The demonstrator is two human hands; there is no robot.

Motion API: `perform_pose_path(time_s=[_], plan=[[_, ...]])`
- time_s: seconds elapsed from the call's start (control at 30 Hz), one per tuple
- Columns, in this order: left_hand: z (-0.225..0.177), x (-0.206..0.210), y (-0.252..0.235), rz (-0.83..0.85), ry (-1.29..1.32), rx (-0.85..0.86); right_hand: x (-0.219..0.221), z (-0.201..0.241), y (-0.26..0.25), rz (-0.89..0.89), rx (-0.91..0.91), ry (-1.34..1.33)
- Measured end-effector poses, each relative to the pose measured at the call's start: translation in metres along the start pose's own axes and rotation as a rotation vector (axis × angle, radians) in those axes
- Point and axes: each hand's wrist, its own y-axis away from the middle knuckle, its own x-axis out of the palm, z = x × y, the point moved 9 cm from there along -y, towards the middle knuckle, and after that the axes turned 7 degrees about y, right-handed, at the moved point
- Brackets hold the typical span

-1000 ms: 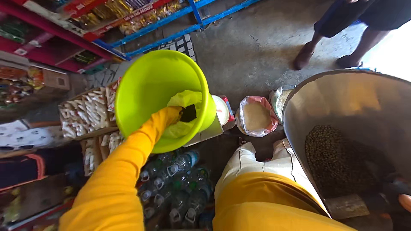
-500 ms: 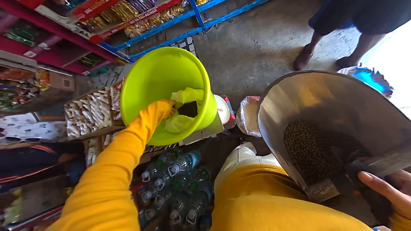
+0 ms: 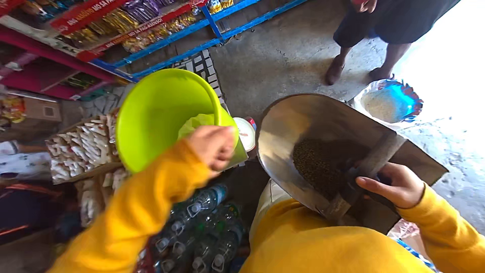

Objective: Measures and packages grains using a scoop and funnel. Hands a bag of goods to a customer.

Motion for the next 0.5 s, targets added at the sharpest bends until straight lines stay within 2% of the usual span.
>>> perform_pose_path(time_s=[0.07,0.17,0.2,0.27,0.33,0.5], plan=[[-0.011,0.069,-0.012,0.052,-0.105,0.222,0.002,0.004,-0.015,0.084,-0.035,0.029],[-0.005,0.156,-0.041,0.137,-0.541,0.631,-0.003,0.007,-0.034,0.211,-0.083,0.073],[0.0,0.178,-0.049,0.145,-0.649,0.713,-0.006,0.005,-0.039,0.249,-0.101,0.09],[0.013,0.205,-0.061,0.127,-0.734,0.731,-0.016,-0.007,-0.049,0.324,-0.134,0.13],[0.023,0.226,-0.069,0.03,-0.78,0.735,-0.034,-0.022,-0.058,0.419,-0.168,0.212],[0.026,0.307,-0.083,-0.127,-0.807,0.65,-0.108,-0.046,-0.077,0.647,-0.229,0.418]])
